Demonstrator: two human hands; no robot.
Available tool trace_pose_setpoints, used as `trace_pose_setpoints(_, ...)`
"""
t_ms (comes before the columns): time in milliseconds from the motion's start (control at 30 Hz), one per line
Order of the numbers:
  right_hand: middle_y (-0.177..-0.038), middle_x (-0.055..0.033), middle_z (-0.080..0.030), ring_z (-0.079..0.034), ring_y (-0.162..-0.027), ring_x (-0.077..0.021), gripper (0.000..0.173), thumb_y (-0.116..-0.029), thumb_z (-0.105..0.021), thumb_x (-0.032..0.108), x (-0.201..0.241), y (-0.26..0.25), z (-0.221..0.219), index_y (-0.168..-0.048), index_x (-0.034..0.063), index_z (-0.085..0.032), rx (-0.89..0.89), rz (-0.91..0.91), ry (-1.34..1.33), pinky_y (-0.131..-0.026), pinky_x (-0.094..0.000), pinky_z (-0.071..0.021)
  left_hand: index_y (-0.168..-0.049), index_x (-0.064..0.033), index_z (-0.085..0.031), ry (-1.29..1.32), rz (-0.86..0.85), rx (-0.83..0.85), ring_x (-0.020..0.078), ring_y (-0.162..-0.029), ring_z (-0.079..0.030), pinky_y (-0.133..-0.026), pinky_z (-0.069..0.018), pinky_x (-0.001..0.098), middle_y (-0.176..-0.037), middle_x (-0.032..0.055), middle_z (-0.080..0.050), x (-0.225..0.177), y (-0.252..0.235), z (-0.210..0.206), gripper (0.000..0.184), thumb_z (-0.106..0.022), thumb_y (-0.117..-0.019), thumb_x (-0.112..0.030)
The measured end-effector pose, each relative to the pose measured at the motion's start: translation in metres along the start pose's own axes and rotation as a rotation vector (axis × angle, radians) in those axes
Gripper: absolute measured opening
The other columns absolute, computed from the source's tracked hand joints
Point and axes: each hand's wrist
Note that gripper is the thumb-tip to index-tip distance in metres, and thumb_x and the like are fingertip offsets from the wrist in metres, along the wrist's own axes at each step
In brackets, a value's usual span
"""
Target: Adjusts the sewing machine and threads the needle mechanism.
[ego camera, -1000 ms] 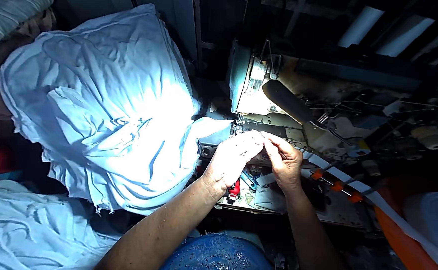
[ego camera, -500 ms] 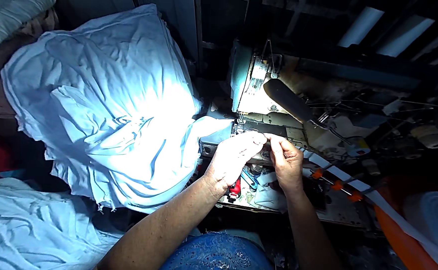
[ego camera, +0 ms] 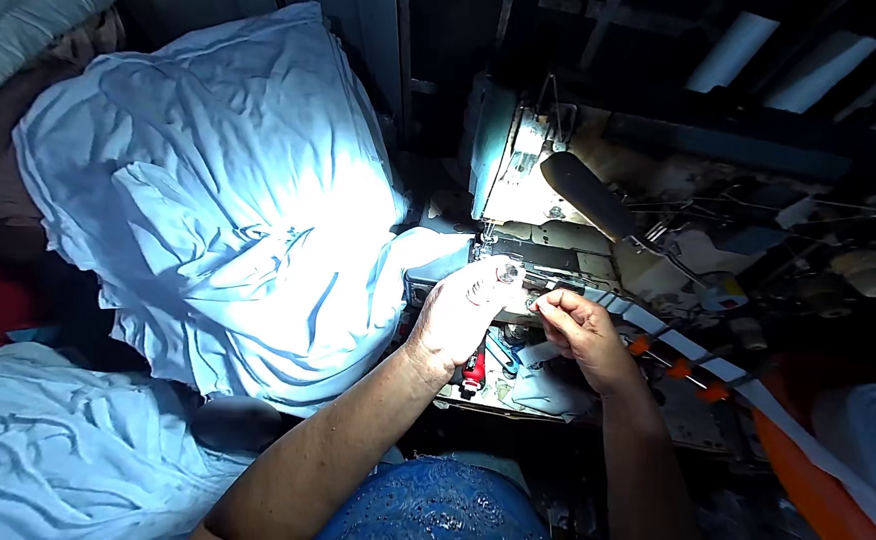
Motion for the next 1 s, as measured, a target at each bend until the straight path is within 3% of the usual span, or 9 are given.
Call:
trace_pose_setpoints(67,-0.063,0.0105,-0.051,-0.042,-0.051,0.0048,0.016,-0.0985,-0.054,0.004,-0.004,0.001,-0.007,-0.09,0.007,-0.066,-0.043,0.091,0.031,-0.048,-0.0116,-0.034,-0.117,-0.001,-0.06,0.566,0.116,0.011,0.0135,-0.097,-0.068,-0.092,-0.0556,0.0267,-0.103,0.0075,-0.068,0.001,-0.002,-0.002,0.023,-0.04,-0.1061,-0.002)
trace_pose_setpoints(167,-0.069,0.0103,-0.06,-0.05,-0.058,0.0078,0.01,-0.0939,-0.061,0.004,-0.008,0.004,-0.017,-0.088,0.0061,-0.068,-0.127,0.279,0.149,-0.054,-0.0093,-0.041,-0.11,-0.0028,-0.061,0.802,0.206,-0.007,0.0163,-0.088,-0.068,-0.09,-0.0563,0.0297,-0.093,0.0079,-0.066,-0.004,-0.002,-0.004,0.029,-0.034,-0.1098,-0.014)
trace_pose_setpoints(300,-0.072,0.0052,-0.064,-0.051,-0.061,0.0103,0.008,-0.0896,-0.067,0.006,-0.006,0.006,-0.03,-0.09,-0.0011,-0.071,-0.186,0.479,0.29,-0.057,-0.0066,-0.0434,-0.106,-0.0025,-0.06,0.783,0.209,-0.029,0.0188,-0.089,-0.07,-0.088,-0.0584,0.0322,-0.094,0.0097,-0.067,-0.009,0.001,-0.007,0.031,-0.033,-0.1103,-0.016)
trace_pose_setpoints(367,-0.07,0.003,-0.063,-0.047,-0.059,0.0093,0.013,-0.088,-0.071,0.008,-0.005,0.007,-0.035,-0.094,-0.0034,-0.073,-0.207,0.544,0.355,-0.055,-0.0069,-0.0399,-0.102,-0.0032,-0.062,0.802,0.186,-0.007,0.0185,-0.09,-0.07,-0.089,-0.0578,0.0317,-0.093,0.0093,-0.068,-0.008,0.002,-0.007,0.034,-0.03,-0.1096,-0.015)
trace_pose_setpoints(433,-0.069,0.003,-0.06,-0.043,-0.058,0.0079,0.016,-0.0888,-0.073,0.011,-0.004,0.008,-0.039,-0.097,-0.0025,-0.074,-0.222,0.585,0.431,-0.054,-0.0077,-0.0367,-0.109,-0.002,-0.061,0.831,0.17,0.026,0.0201,-0.095,-0.07,-0.092,-0.0564,0.033,-0.098,0.011,-0.069,-0.007,0.002,-0.007,0.038,-0.027,-0.1104,-0.019)
trace_pose_setpoints(567,-0.072,-0.0021,-0.063,-0.05,-0.062,0.0018,0.022,-0.0892,-0.075,0.018,-0.005,0.007,-0.044,-0.098,-0.0026,-0.076,-0.29,0.662,0.585,-0.059,-0.0114,-0.0425,-0.128,-0.0001,-0.056,0.815,0.181,0.061,0.0218,-0.107,-0.069,-0.094,-0.0551,0.0341,-0.116,0.0151,-0.069,-0.012,0.008,-0.009,0.047,-0.022,-0.1128,-0.029)
trace_pose_setpoints(800,-0.073,-0.0061,-0.065,-0.051,-0.061,-0.0035,0.037,-0.0867,-0.078,0.027,-0.006,0.007,-0.043,-0.103,-0.0053,-0.075,-0.361,0.713,0.71,-0.057,-0.016,-0.0423,-0.131,0.0017,-0.059,0.848,0.148,0.201,0.0236,-0.113,-0.067,-0.098,-0.0536,0.0359,-0.122,0.0168,-0.069,-0.006,0.01,-0.003,0.073,-0.007,-0.1106,-0.045)
trace_pose_setpoints(1000,-0.073,-0.0093,-0.069,-0.062,-0.062,-0.0129,0.027,-0.0947,-0.069,0.022,-0.005,0.007,-0.041,-0.101,-0.0024,-0.077,-0.355,0.787,0.876,-0.057,-0.024,-0.0496,-0.133,-0.0021,-0.056,0.816,0.109,0.211,0.024,-0.114,-0.066,-0.101,-0.053,0.0382,-0.121,0.0158,-0.068,-0.004,0.013,-0.005,0.055,-0.016,-0.112,-0.034)
Point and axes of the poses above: each hand's wrist, its own y-axis away from the middle knuckle, its own z-axis out of the back of the hand, x = y × z
